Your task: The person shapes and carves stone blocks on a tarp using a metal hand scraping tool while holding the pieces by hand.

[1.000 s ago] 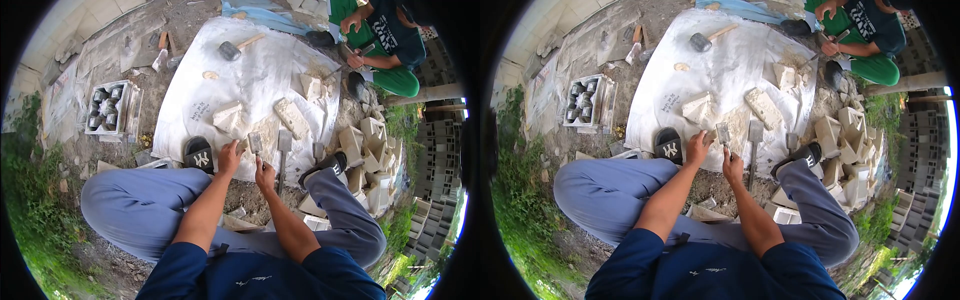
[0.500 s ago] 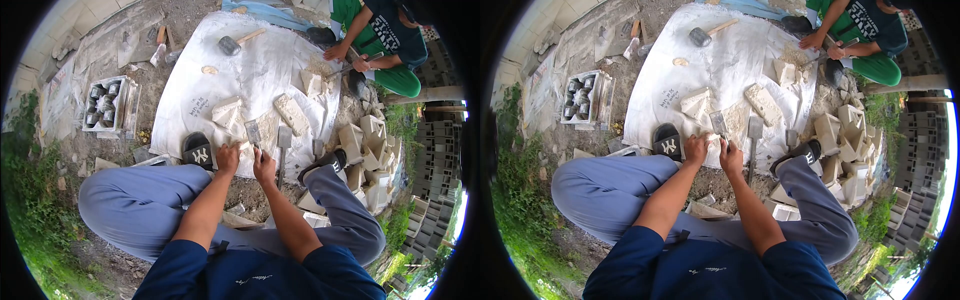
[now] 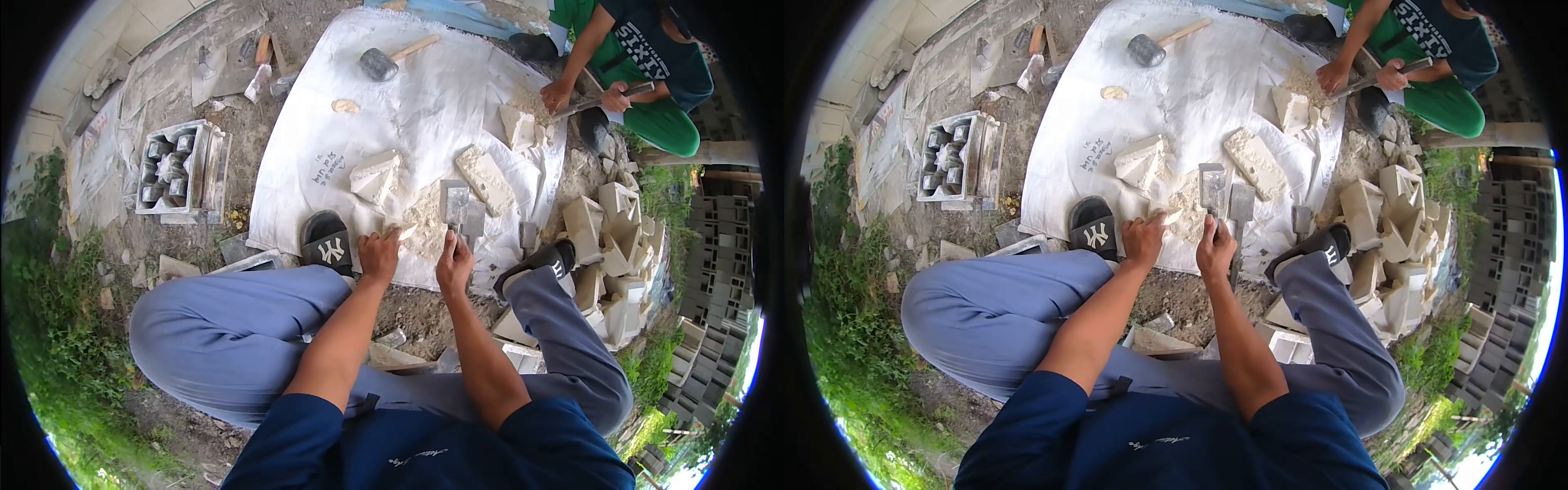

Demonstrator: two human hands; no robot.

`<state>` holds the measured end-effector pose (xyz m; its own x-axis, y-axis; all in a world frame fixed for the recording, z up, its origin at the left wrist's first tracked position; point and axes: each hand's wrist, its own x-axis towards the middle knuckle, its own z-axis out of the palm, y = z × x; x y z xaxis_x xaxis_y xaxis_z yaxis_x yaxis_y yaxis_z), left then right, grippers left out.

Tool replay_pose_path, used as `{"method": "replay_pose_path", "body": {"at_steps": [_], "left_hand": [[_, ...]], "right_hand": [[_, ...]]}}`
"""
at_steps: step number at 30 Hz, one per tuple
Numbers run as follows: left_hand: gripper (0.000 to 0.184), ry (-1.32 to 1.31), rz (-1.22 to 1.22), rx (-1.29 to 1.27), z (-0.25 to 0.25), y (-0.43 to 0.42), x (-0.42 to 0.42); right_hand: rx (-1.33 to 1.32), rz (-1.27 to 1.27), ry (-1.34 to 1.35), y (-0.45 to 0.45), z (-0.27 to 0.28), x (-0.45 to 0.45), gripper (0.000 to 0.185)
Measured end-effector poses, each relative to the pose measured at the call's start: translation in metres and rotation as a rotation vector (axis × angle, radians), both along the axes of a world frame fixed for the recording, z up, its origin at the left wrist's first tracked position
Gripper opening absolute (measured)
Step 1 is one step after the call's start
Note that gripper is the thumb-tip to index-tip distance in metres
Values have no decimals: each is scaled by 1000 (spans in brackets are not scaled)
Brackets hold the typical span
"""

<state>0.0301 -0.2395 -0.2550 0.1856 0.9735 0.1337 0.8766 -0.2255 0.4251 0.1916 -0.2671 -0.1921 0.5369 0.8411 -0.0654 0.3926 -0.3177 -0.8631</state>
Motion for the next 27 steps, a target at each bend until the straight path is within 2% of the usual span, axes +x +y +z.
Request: {"method": "replay_pose_path", "body": {"at_steps": [2, 3, 4, 6, 8, 9, 11, 14, 18, 20, 22, 24, 25, 27], "left_hand": [[29, -3, -3, 21, 5, 2, 0], [29, -7, -8, -46, 6, 2, 0], [29, -10, -15, -109, 6, 3, 0], [29, 17, -21, -134, 8, 3, 3], [29, 50, -24, -170, 6, 8, 1], [30, 20, -23, -66, 3, 6, 0], [32, -19, -29, 41, -5, 1, 0], [32, 40, -39, -36, -4, 2, 0], [29, 65, -27, -7, -2, 2, 1], [28, 51, -42, 5, -4, 1, 0], [28, 38, -59, 28, -1, 4, 1], [27, 114, -39, -104, 0, 3, 1], [25, 70, -41, -93, -2, 1, 0], [26, 36, -36, -35, -10, 0, 0]], "right_hand": [[-27, 72, -49, -10, -18, -6, 51], [-263, 122, -186, -15, -6, -11, 48], [-436, 184, -201, -19, -12, -11, 52], [-372, 72, -135, -25, -18, -11, 63], [-390, 33, -75, -25, -21, 0, 66], [-301, 5, -124, -22, -21, 2, 66], [-249, 3, -78, -12, -5, 5, 61], [-134, -8, -40, 3, 8, 6, 57], [-42, 56, 1, -5, -5, -8, 49], [-346, 155, -197, -20, -8, -14, 49], [-467, 121, -174, -28, -12, -14, 55], [-493, 35, -73, -32, -14, -7, 59], [-369, 39, -172, -30, -18, -5, 61], [-336, 23, -140, -22, -10, 0, 61]]}}
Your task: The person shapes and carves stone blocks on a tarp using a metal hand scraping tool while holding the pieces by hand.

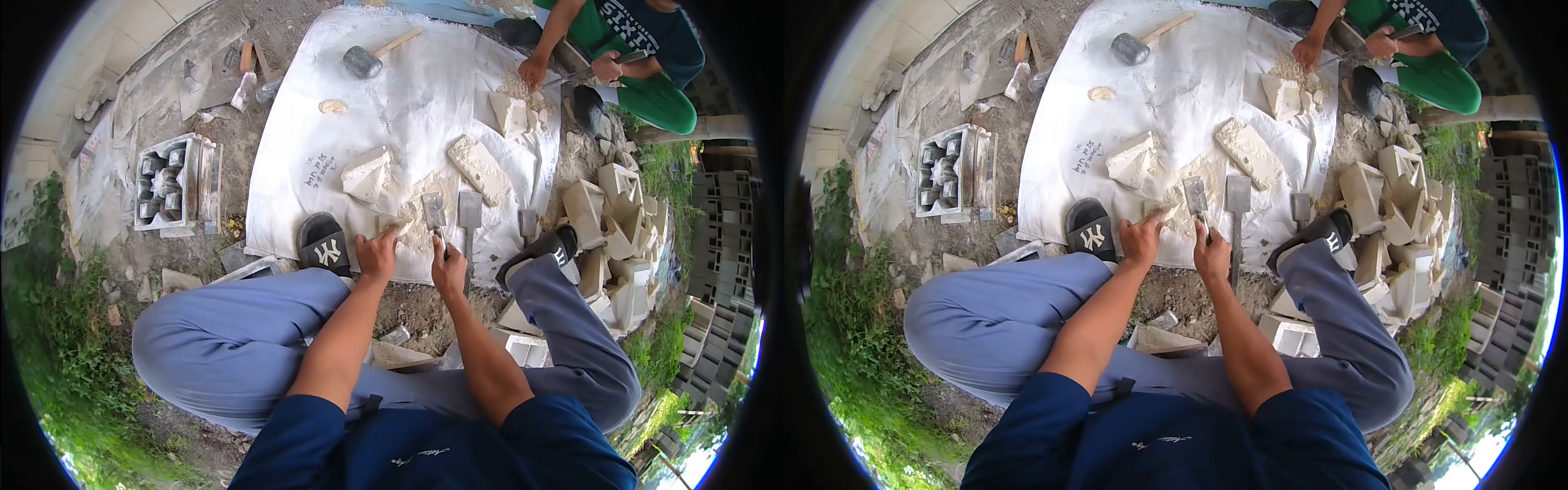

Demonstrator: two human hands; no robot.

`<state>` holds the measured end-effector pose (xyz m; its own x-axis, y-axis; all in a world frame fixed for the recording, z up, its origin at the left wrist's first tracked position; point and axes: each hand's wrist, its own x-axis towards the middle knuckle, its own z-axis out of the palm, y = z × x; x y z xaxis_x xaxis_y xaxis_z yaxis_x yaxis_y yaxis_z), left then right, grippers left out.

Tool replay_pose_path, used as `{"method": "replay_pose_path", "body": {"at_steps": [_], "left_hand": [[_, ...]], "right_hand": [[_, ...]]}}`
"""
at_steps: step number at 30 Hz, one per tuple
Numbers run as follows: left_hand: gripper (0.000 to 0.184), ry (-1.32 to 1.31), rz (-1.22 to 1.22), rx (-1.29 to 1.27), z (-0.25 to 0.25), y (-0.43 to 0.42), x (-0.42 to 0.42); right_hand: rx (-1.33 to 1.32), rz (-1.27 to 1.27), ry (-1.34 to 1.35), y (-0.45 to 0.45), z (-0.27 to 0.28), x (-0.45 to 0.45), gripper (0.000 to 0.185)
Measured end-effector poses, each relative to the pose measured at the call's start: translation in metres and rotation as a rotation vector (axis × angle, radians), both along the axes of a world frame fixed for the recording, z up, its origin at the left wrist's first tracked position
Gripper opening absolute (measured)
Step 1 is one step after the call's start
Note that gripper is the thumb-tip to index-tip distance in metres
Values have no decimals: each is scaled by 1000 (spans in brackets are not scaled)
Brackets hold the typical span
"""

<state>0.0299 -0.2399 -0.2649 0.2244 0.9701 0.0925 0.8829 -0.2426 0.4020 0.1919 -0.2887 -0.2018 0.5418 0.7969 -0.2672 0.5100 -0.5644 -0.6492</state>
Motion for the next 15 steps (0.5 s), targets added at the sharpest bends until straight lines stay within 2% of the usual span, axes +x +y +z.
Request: {"method": "replay_pose_path", "body": {"at_steps": [2, 5, 7, 9, 10, 13, 15], "left_hand": [[26, -39, 22, 64, -2, -1, 3], [28, 5, 7, 44, 6, 1, 1], [28, 25, -11, -43, 0, 0, 1], [28, 3, -8, -31, -6, 0, 0], [28, -17, -6, -18, -2, 3, 0], [29, 9, -31, -93, 23, 4, 0], [28, 41, -17, -97, 4, 3, -2]], "right_hand": [[118, -14, 45, 15, 11, 2, 59], [216, -9, 60, 29, 31, -4, 52], [212, 3, 32, 25, 26, -11, 48], [180, 87, -38, 12, 8, -18, 50], [-67, 146, 6, 7, 2, -16, 55], [-169, 59, 6, 0, 0, -10, 59], [-121, 13, 36, 2, 1, -2, 62]]}}
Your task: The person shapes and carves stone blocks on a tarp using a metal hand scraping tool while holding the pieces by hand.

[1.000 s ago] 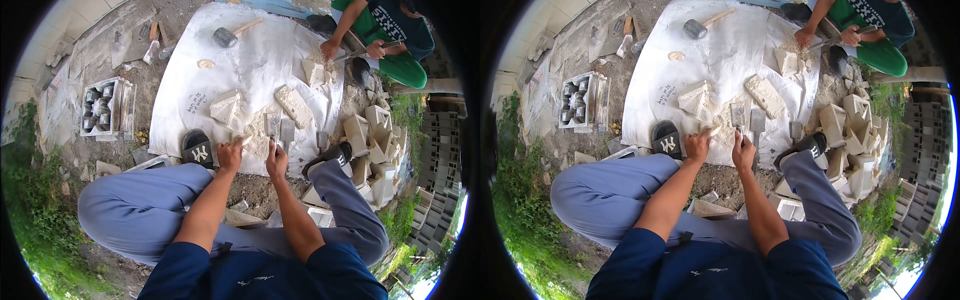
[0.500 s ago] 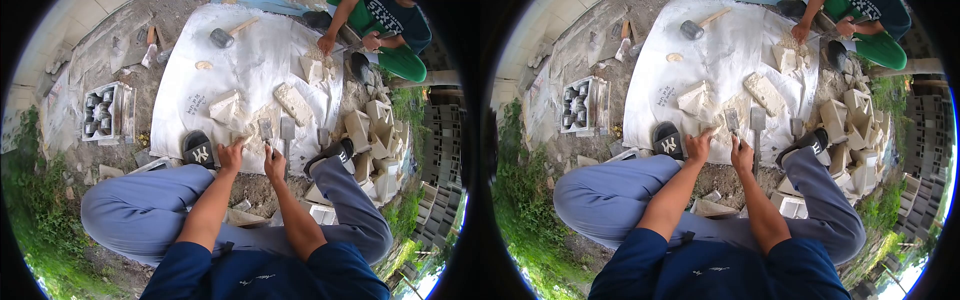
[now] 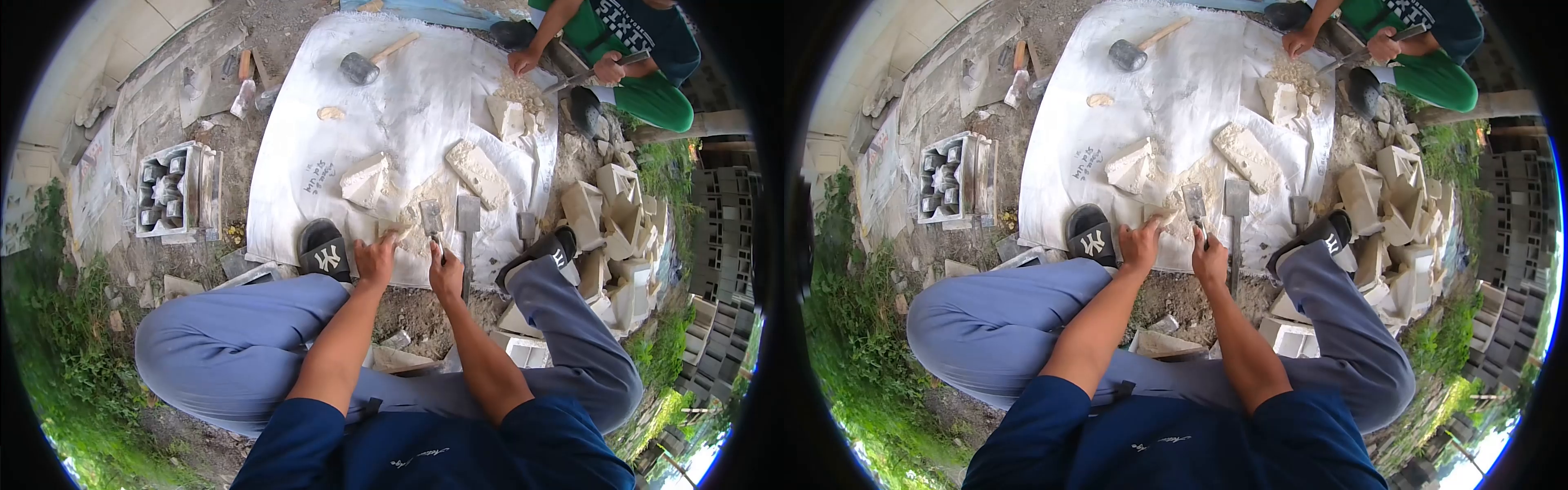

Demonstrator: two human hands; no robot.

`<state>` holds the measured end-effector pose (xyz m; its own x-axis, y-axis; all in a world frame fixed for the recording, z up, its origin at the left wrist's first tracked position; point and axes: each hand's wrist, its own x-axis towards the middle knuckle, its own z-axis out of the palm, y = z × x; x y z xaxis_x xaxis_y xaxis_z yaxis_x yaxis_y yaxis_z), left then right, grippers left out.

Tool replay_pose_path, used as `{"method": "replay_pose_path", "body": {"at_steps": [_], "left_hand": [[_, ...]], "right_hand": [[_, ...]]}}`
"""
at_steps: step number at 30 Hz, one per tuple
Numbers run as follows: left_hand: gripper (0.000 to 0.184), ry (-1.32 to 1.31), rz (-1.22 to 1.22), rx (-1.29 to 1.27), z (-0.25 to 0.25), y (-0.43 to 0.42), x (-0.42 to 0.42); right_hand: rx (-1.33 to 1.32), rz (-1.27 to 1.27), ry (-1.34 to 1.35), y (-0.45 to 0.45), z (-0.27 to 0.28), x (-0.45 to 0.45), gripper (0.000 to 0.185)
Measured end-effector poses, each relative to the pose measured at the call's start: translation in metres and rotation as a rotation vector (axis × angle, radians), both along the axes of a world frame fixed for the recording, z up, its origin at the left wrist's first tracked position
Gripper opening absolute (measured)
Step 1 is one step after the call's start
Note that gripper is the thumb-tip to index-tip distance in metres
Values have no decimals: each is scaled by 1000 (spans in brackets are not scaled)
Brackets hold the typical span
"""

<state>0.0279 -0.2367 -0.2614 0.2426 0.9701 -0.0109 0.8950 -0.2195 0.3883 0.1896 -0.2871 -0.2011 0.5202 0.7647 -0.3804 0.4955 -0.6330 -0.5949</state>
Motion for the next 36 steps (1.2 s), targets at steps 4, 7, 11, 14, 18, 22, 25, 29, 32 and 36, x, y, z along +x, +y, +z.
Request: {"method": "replay_pose_path", "body": {"at_steps": [4, 7, 11, 14, 18, 22, 25, 29, 32, 36], "left_hand": [[27, -7, 13, 77, 0, -3, 3], [27, -33, 8, 100, -1, -2, 2], [25, -82, 0, 178, -4, 0, 1], [25, -6, -18, 83, -5, 1, 1], [26, 21, -19, 69, -1, -1, 0], [25, -61, 2, 221, -5, -2, 3], [24, -6, 1, 56, -9, -3, 2], [25, -14, -18, 114, -8, -3, 1], [29, 35, -37, 17, 1, 1, 0], [31, -7, -20, 111, -5, -3, 1]], "right_hand": [[176, -34, 0, 21, 14, 11, 61], [359, -45, -5, 29, 24, 6, 48], [155, 91, -53, 5, -5, -9, 51], [11, 41, -69, -8, -24, -3, 58], [82, -15, -58, 6, -4, 12, 58], [326, -67, 22, 24, 19, 7, 53], [385, -32, 18, 19, 9, -6, 47], [-39, 109, -106, -6, -9, -10, 47], [31, -6, -88, 0, -9, -2, 52], [241, -64, 18, 18, 20, 5, 53]]}}
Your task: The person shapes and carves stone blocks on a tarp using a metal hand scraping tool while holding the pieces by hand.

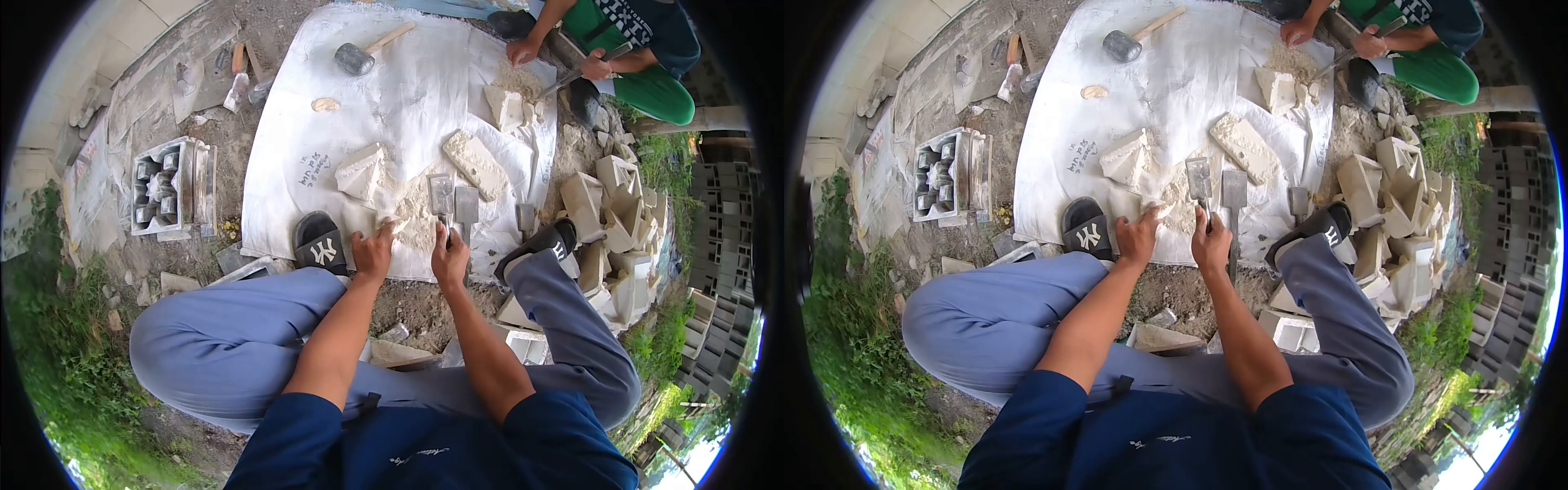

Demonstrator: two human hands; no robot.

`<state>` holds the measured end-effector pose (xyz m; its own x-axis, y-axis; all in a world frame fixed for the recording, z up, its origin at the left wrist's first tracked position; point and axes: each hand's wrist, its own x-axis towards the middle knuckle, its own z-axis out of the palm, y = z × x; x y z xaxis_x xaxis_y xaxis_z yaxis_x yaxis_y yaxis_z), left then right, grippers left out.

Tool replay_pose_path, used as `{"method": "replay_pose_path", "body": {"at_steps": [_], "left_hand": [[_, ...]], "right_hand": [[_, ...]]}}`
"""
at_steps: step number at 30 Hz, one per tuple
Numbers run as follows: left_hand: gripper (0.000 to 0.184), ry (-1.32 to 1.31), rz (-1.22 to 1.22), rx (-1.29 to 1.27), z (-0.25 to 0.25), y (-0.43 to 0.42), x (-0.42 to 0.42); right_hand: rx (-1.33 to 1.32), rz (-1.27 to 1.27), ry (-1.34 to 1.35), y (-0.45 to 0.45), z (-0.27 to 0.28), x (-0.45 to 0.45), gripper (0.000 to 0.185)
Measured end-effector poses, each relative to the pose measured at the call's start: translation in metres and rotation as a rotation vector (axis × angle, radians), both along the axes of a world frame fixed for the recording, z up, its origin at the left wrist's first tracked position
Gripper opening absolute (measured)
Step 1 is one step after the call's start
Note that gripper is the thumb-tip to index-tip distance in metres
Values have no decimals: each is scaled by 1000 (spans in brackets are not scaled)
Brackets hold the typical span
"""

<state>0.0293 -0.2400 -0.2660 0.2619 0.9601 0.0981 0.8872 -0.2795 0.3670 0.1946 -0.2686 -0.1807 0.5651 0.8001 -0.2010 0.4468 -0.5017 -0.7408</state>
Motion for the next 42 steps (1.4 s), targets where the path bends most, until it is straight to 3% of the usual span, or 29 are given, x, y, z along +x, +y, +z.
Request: {"method": "replay_pose_path", "body": {"at_steps": [4, 6, 8, 10, 14, 17, 25, 30, 33, 35, 42], "left_hand": [[32, -35, 17, 1, 2, 0, 2], [32, -43, 18, 42, 2, 0, 0], [31, -56, 10, 88, -2, -1, 0], [29, 30, -19, -102, -2, 1, -2], [27, -5, 10, 7, 2, -3, 0], [29, -30, 3, 6, -3, -3, 1], [30, -35, -50, 64, -2, -3, -7], [32, -24, -56, 96, -7, 0, -13], [34, -8, -25, 190, 0, 2, -13], [33, -43, -14, 86, 9, 8, -13], [34, -129, -34, 50, 50, 54, -9]], "right_hand": [[173, 30, -47, 5, 4, -10, 45], [50, 94, -98, -10, -14, -16, 38], [-357, 241, -145, -18, -18, -16, 51], [-347, 148, -161, -25, -21, -16, 58], [-268, 67, -94, -21, -17, -5, 60], [-19, 78, -59, -2, -3, -4, 52], [-70, 40, 82, -12, -33, -13, 67], [-172, -108, 190, -34, -46, -11, 74], [-217, -139, 221, -37, -72, 0, 66], [-238, -164, 279, -30, -77, 6, 61], [-290, -167, 670, -20, -42, 8, 41]]}}
